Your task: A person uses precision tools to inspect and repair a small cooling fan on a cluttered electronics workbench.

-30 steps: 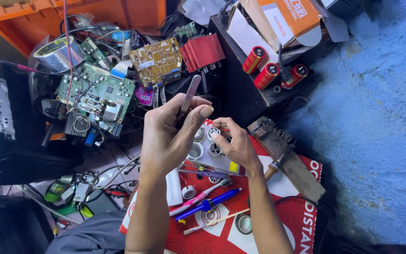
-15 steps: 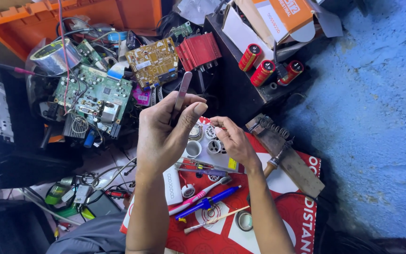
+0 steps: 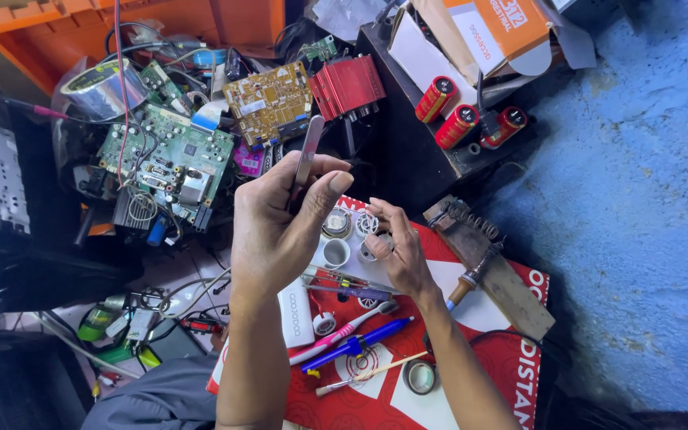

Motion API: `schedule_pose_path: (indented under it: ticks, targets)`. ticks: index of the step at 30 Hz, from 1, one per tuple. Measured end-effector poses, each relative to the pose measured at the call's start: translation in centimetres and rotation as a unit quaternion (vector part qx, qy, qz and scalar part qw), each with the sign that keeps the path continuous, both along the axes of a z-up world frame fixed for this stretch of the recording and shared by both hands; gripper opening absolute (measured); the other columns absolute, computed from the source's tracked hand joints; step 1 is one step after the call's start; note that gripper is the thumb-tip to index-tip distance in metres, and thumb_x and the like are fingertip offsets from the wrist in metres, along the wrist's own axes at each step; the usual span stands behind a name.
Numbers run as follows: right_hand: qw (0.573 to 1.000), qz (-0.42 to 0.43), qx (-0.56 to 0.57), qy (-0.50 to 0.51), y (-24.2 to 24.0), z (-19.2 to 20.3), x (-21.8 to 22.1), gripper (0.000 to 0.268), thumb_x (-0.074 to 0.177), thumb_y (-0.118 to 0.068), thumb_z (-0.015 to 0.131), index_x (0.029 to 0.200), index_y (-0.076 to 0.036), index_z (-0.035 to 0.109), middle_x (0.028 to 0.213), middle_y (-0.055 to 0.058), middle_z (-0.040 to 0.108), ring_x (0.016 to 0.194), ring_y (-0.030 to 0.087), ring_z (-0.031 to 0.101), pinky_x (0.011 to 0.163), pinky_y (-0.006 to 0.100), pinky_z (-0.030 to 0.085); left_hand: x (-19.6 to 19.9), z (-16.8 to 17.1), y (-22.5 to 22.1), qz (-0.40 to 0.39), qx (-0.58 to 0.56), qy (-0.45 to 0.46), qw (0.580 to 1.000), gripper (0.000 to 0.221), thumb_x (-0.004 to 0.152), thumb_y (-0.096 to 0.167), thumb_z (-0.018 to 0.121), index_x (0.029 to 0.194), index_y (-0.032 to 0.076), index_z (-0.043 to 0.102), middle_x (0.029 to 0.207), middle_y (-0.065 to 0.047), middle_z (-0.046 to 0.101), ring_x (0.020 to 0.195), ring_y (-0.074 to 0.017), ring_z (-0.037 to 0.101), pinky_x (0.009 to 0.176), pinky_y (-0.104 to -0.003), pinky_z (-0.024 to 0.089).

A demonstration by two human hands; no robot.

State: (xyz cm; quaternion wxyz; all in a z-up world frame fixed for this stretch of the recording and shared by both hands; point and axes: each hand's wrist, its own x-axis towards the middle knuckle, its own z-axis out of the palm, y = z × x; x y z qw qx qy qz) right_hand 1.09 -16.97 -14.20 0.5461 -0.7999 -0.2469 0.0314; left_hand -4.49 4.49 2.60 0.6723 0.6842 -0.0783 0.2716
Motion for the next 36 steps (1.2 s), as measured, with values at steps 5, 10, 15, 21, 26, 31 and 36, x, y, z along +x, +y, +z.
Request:
schedule_pose_path:
  ticks: [5, 10, 15, 21, 26, 31, 36]
  targets:
    - [0.999, -0.022, 0.041, 0.001, 0.1, -0.6, -0.1, 0.066, 0.097, -0.045, 0.06, 0.146, -0.002, 0.051, 0.131, 0.023, 0.057, 0.128, 0.037, 0.059, 0.108, 0.045, 0.049, -0.2, 0.0, 0.4, 0.006, -0.001, -0.002, 1.0, 0.016, 0.099, 0.018, 0.071, 0.102, 0.004, 0.077, 0.056, -0.005, 0.052, 0.061, -0.0085, 0.043, 0.056, -0.024, 0.043]
    - [0.998, -0.038, 0.027, -0.031, 0.2, -1.2, 0.0, 0.062, 0.098, -0.047, 0.056, 0.141, -0.002, 0.057, 0.128, 0.021, 0.06, 0.125, 0.036, 0.062, 0.106, 0.043, 0.051, -0.7, 0.1, 0.5, 0.002, 0.008, -0.012, 1.0, 0.015, 0.099, 0.019, 0.072, 0.103, 0.005, 0.076, 0.056, -0.004, 0.052, 0.06, -0.0086, 0.044, 0.057, -0.024, 0.043]
    - [0.999, -0.04, 0.024, -0.029, 0.2, -1.1, -0.2, 0.072, 0.099, -0.063, 0.045, 0.139, -0.005, 0.061, 0.126, 0.02, 0.061, 0.125, 0.036, 0.062, 0.105, 0.044, 0.051, -1.6, 0.6, 0.7, 0.007, -0.007, -0.03, 1.0, 0.014, 0.1, 0.017, 0.071, 0.103, 0.004, 0.077, 0.056, -0.005, 0.052, 0.06, -0.0083, 0.043, 0.056, -0.023, 0.042]
    - [0.998, -0.047, 0.005, -0.051, 0.4, -0.8, -0.3, 0.057, 0.103, -0.052, 0.044, 0.133, -0.007, 0.066, 0.126, 0.017, 0.064, 0.12, 0.035, 0.064, 0.104, 0.046, 0.049, -2.6, 0.9, 1.5, -0.003, -0.02, -0.054, 0.998, 0.014, 0.1, 0.014, 0.071, 0.105, 0.002, 0.076, 0.057, -0.007, 0.055, 0.058, -0.0091, 0.043, 0.055, -0.023, 0.042]
    - [0.996, -0.056, -0.017, -0.074, 0.5, -0.7, -0.7, 0.064, 0.104, -0.058, 0.037, 0.131, -0.008, 0.066, 0.128, 0.013, 0.065, 0.103, 0.024, 0.063, 0.089, 0.037, 0.049, -3.8, 1.2, 1.9, 0.026, -0.002, -0.025, 0.999, 0.02, 0.102, 0.019, 0.069, 0.113, 0.002, 0.072, 0.065, -0.001, 0.048, 0.062, -0.0067, 0.042, 0.059, -0.022, 0.038]
    - [0.99, -0.057, -0.051, -0.118, 1.2, -0.1, -0.8, 0.054, 0.109, -0.046, 0.034, 0.128, -0.006, 0.066, 0.128, 0.014, 0.066, 0.12, 0.027, 0.064, 0.101, 0.037, 0.049, -4.0, 1.4, 2.6, 0.038, 0.024, 0.0, 0.999, 0.024, 0.103, 0.022, 0.066, 0.118, 0.003, 0.069, 0.071, 0.003, 0.048, 0.063, -0.0055, 0.044, 0.062, -0.021, 0.038]
    - [0.986, -0.059, -0.06, -0.146, 1.3, -0.1, -0.7, 0.051, 0.111, -0.038, 0.032, 0.126, -0.002, 0.065, 0.127, 0.017, 0.067, 0.122, 0.03, 0.063, 0.106, 0.04, 0.047, -3.4, 1.1, 2.8, 0.011, 0.027, -0.031, 0.999, 0.033, 0.101, 0.017, 0.065, 0.08, 0.007, 0.041, 0.093, -0.011, 0.067, 0.104, -0.0187, 0.073, 0.071, -0.026, 0.047]
